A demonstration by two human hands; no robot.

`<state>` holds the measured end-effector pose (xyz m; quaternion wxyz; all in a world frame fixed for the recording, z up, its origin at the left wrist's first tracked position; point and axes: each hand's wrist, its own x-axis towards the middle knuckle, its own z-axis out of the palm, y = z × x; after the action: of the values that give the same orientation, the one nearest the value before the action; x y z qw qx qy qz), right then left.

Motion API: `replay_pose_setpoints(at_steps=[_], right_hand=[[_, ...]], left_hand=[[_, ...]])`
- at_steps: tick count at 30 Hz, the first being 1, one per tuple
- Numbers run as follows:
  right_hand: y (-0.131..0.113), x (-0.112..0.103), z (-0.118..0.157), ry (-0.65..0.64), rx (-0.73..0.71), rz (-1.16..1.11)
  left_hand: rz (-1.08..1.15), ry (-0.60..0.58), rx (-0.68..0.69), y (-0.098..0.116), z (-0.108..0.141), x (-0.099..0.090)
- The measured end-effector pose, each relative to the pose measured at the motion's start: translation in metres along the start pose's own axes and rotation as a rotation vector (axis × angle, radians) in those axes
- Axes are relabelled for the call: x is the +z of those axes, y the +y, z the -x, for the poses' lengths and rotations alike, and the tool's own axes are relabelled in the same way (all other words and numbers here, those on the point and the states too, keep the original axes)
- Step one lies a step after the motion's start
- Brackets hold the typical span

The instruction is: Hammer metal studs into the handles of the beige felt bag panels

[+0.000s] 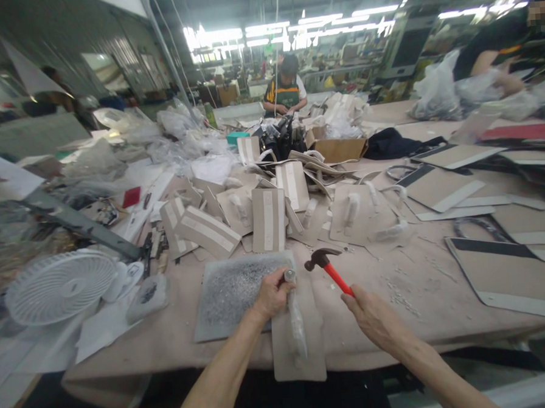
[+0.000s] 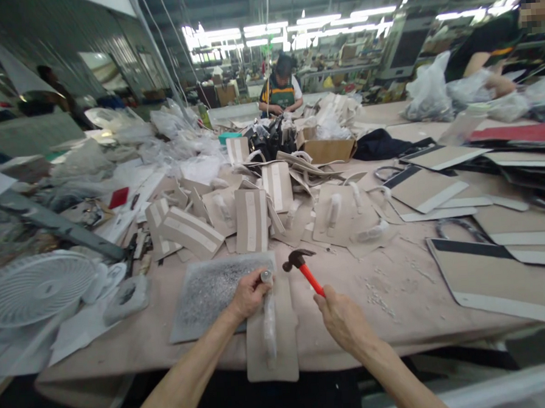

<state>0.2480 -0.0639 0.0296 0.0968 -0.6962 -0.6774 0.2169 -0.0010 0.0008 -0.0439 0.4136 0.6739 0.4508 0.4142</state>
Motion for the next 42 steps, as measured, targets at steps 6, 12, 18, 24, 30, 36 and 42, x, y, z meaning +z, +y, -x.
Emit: replay_pose_setpoints(at_steps=[6,12,18,24,30,36,42], right_hand=[[0.020,0.020,-0.006,0.119,-0.031,0.237],[-0.044,0.023,0.008,0.105,-0.799,0.251],[-0.072,0.067,0.006,-0.004,-0.919,0.381],[-0.090,0.075,0.013,0.120,-0.636,0.428],[-0.093,0.040,0.014,0.041,-0.225,0.344],[-0.097,0.049,0.021,-0.010,-0.005,0.134],[-0.108,0.076,0.028,-0.069,0.000,-0.005]], left_hand=[[0.054,0.022,-0.047,-0.001,0.001,0.002],[0.105,0.078,-0.092,0.010,0.000,0.003],[0.232,0.156,-0.195,0.010,-0.004,0.007],[0.573,0.455,-0.327,0.012,-0.012,-0.003],[0.577,0.542,-0.149,0.055,-0.005,-0.057],[0.491,0.369,-0.163,0.070,0.024,-0.052],[0.510,0.259,-0.209,0.046,0.016,-0.016]])
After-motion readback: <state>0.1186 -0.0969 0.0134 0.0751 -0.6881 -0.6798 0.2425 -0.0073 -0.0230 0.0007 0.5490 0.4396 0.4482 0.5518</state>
